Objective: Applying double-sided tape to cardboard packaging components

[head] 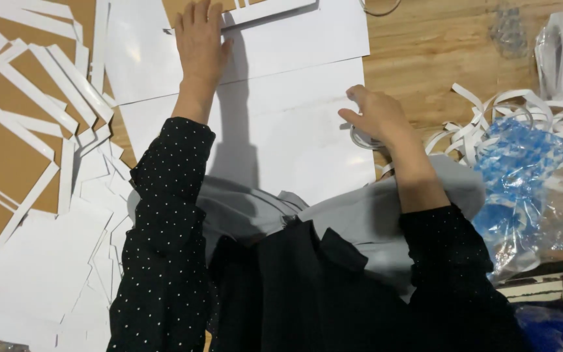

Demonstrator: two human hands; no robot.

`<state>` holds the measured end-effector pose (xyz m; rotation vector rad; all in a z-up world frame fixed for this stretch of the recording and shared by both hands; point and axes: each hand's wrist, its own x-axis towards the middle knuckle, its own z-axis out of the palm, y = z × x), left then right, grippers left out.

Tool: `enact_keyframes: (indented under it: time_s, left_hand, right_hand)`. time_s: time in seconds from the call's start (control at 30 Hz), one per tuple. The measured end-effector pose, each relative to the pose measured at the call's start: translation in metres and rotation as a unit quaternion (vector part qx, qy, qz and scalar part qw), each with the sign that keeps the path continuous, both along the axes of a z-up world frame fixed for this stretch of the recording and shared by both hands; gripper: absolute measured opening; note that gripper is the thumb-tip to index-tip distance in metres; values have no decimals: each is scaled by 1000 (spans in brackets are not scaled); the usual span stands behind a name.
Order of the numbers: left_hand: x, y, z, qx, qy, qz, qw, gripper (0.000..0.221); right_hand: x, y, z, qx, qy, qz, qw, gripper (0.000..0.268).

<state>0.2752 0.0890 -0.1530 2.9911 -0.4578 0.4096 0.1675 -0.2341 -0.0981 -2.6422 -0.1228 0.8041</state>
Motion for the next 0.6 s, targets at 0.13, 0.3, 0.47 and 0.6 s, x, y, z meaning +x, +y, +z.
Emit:
enact_keyframes:
  time_s: [0.13,0.3,0.47,0.6]
  left_hand:
    - [27,-16,1,49,61,1,997,74]
    - [47,-1,-24,19,27,-35,999,43]
    - [56,14,-25,83,22,-89,992,32]
    - [59,18,-19,58,17,-155,986,29]
  right_hand:
    - [14,8,20,8,91,-1,996,46]
    - [25,10,23,14,147,10,989,50]
    - [30,12,26,16,183,23,983,53]
    - [27,11,29,20,194,14,981,53]
